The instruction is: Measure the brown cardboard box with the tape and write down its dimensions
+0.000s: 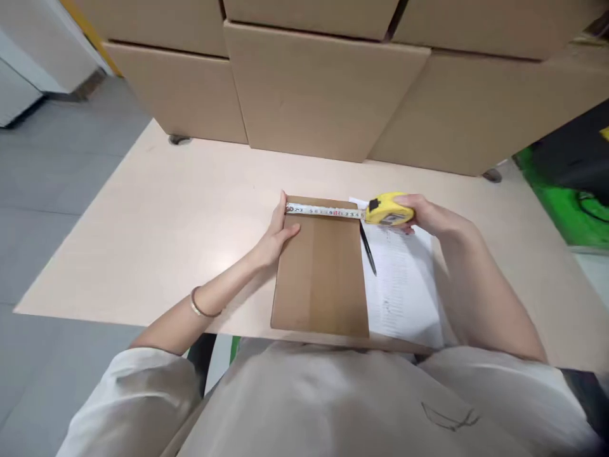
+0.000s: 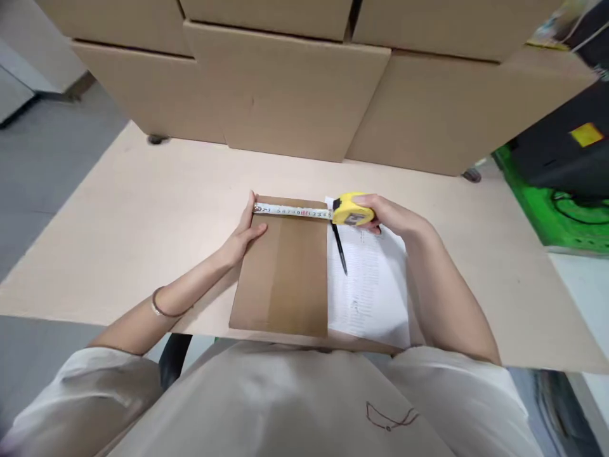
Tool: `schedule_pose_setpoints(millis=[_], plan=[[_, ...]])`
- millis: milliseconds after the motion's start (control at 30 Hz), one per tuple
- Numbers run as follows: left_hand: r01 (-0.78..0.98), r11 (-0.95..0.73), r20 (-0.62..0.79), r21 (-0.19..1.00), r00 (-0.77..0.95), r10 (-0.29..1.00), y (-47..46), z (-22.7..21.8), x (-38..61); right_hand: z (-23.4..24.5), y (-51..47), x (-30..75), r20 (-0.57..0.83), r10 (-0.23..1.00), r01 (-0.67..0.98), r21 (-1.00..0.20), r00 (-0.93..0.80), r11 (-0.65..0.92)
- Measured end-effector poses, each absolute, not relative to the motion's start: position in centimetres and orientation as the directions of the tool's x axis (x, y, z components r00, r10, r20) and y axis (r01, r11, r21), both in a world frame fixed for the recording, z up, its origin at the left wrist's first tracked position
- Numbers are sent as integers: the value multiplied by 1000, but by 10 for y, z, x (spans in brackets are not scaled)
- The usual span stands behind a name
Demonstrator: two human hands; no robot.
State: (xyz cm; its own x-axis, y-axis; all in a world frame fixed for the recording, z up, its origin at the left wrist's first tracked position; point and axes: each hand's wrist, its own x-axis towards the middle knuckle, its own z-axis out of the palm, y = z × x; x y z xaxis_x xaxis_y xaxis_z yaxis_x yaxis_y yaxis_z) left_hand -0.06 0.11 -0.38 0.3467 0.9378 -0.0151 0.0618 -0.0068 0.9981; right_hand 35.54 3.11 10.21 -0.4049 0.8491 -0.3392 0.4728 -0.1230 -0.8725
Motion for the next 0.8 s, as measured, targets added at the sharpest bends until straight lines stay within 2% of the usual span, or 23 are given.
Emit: schedule_pose_setpoints(millis=[367, 533, 600, 700, 800], plan=[[-34, 122, -99, 992, 390, 915, 0, -7, -4, 85, 35, 343, -293, 853, 373, -919, -432, -127], [-24, 90, -76, 996, 351, 933, -1, -6, -2, 95, 36, 351, -325, 842, 453, -885, -431, -109], [-24, 73, -61, 997, 326, 943, -1, -6, -1, 106, 40, 347, -317, 832, 485, -872, -455, -68], [-30, 69, -57, 997, 307, 950, 1, -7, 0, 126, 46, 325, -235, 814, 434, -900, -531, 24], [0, 16, -15, 1000, 301, 954, -3, -5, -7, 140, 50, 292, -211, 755, 438, -892, -621, 111]])
